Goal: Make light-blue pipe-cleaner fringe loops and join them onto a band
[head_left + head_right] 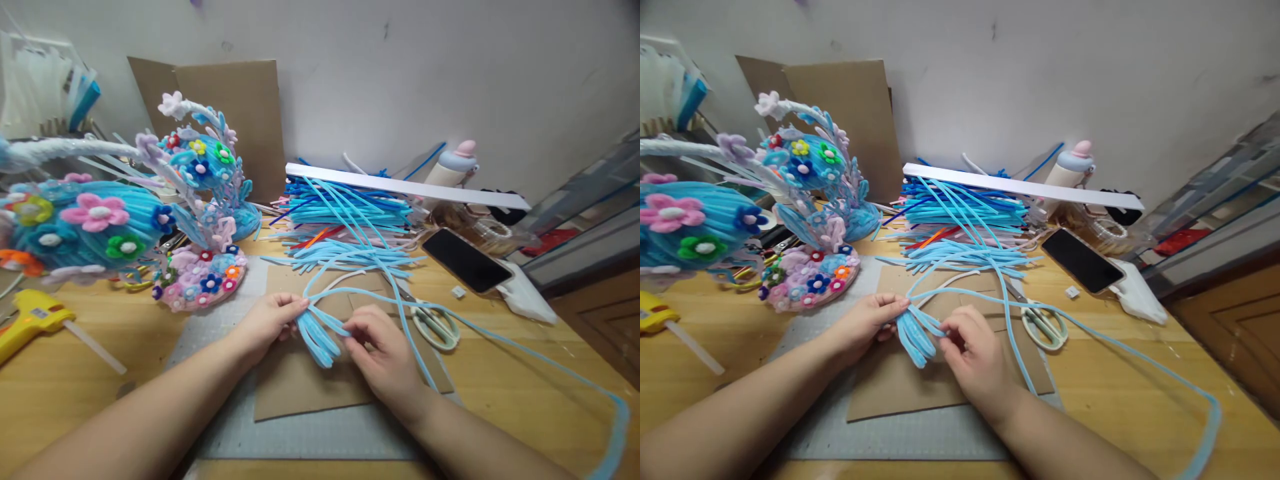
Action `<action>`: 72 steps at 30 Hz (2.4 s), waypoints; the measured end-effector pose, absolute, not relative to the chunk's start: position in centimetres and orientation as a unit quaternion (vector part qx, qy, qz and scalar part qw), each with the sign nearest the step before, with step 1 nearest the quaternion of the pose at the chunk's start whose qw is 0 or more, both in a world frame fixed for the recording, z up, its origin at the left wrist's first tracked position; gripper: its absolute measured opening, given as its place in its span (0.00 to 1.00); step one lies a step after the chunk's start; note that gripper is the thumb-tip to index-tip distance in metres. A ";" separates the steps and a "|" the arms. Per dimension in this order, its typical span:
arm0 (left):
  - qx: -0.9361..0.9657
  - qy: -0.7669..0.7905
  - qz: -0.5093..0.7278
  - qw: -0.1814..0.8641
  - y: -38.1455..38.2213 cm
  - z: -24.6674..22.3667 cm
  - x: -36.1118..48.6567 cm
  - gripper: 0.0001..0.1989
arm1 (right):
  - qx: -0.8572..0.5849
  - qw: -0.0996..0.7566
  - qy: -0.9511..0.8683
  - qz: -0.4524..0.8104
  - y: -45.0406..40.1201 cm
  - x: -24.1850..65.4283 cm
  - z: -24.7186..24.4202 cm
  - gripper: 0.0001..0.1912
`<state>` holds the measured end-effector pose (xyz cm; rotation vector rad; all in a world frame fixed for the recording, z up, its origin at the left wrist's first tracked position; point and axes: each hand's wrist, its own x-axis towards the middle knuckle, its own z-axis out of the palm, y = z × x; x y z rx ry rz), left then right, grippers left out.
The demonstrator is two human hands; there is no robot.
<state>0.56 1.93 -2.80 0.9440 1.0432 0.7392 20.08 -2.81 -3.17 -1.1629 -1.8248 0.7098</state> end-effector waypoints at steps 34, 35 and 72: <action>0.483 0.517 0.343 0.619 2.2 -3.4 1.0 0.17 | -0.483 0.347 -0.486 0.640 -3.2 17.8 -4.3 0.16; 0.483 0.518 0.343 0.617 2.2 -3.5 1.0 0.17 | -0.482 0.348 -0.487 0.640 -3.2 17.8 -4.3 0.16; 0.440 0.497 0.375 0.647 2.2 -3.6 0.7 0.15 | -0.465 0.420 -0.625 0.465 -3.5 18.1 -5.6 0.07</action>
